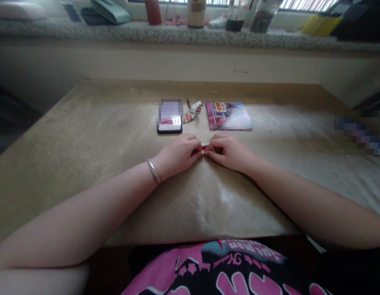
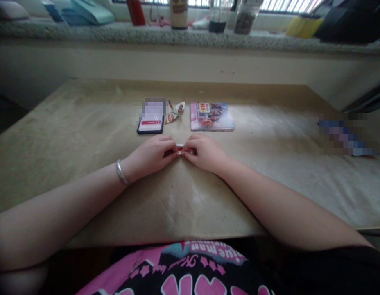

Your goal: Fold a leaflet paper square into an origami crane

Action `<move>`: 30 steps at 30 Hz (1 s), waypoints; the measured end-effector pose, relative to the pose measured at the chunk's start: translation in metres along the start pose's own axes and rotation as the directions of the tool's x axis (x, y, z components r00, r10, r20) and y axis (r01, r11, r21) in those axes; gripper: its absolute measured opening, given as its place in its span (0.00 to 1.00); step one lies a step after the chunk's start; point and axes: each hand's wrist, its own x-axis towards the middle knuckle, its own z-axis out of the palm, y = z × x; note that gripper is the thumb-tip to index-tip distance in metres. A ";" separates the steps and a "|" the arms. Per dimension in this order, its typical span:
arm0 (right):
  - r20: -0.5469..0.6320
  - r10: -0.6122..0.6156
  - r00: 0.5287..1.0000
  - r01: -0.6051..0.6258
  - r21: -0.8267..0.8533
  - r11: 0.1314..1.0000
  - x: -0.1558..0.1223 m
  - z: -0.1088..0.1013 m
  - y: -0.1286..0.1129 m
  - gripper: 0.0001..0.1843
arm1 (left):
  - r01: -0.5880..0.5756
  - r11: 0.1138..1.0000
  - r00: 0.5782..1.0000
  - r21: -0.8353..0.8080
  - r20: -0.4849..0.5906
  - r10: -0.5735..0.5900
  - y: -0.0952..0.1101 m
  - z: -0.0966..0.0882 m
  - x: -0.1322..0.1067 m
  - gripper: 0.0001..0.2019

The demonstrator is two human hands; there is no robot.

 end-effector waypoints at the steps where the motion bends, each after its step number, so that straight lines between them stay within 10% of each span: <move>1: 0.003 0.014 1.000 -0.014 -0.002 1.000 0.001 0.000 0.000 0.07 | 0.002 1.000 1.000 -0.004 0.001 -0.002 0.000 0.000 0.000 0.08; 12: -0.073 0.100 0.992 -0.101 -0.022 0.995 -0.004 0.000 0.002 0.05 | 0.081 0.992 0.997 -0.093 0.010 -0.080 -0.002 0.000 0.002 0.07; 19: 0.002 -0.129 0.992 0.125 -0.247 0.961 -0.010 -0.008 0.005 0.09 | 0.078 0.996 0.997 -0.043 0.011 -0.078 -0.002 0.000 0.002 0.07; 30: 0.019 -0.117 0.993 0.117 -0.318 0.941 -0.009 -0.007 0.004 0.12 | -0.073 0.995 0.996 0.062 -0.045 0.076 -0.003 -0.001 -0.005 0.09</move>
